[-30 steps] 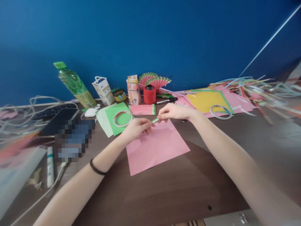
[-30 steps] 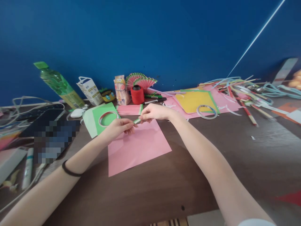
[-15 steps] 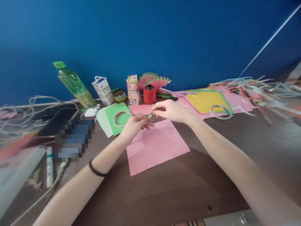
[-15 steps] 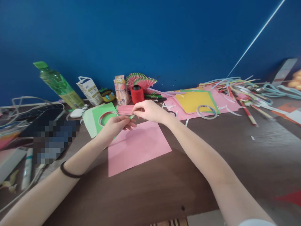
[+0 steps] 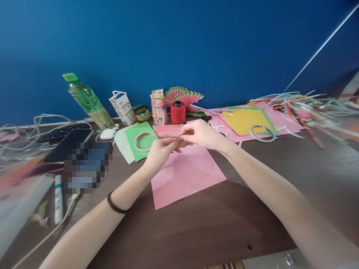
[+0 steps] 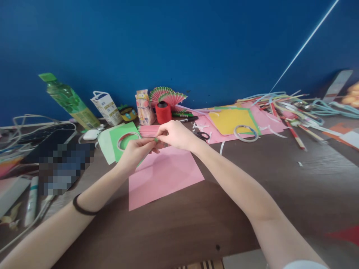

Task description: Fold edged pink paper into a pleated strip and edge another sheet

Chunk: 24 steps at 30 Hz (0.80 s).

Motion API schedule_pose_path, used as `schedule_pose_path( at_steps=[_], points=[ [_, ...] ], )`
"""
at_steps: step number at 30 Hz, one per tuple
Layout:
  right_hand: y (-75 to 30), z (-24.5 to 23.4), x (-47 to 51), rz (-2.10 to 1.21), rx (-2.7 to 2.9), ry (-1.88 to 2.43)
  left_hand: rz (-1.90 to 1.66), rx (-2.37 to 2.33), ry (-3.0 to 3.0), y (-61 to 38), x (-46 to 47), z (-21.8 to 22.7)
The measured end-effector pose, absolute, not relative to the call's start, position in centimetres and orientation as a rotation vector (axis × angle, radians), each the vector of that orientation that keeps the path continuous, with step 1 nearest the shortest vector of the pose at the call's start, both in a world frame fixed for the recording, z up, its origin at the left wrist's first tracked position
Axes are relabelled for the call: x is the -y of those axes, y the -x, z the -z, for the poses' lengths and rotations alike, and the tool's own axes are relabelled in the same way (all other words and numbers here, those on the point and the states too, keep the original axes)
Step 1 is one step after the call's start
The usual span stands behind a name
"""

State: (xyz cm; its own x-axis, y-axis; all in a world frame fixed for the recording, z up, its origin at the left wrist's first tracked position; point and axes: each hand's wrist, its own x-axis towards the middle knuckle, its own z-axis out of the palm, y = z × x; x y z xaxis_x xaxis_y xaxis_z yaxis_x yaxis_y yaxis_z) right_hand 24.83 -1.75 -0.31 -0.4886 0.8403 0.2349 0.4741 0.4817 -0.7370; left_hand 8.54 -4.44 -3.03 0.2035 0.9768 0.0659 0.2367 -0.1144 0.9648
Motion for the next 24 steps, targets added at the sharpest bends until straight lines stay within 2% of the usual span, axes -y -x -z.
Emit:
schedule_pose_path(
  at_steps=[10, 24],
  points=[
    [-24.92, -0.42, 2.2, -0.602, 2.316, 1.101, -1.006, -1.208, -1.519, -8.97, 4.87, 3.05],
    [-25.29, -0.72, 2.14, -0.861, 2.248, 1.052, -0.997, -1.124, -1.494, -8.8, 4.92, 3.06]
  ],
)
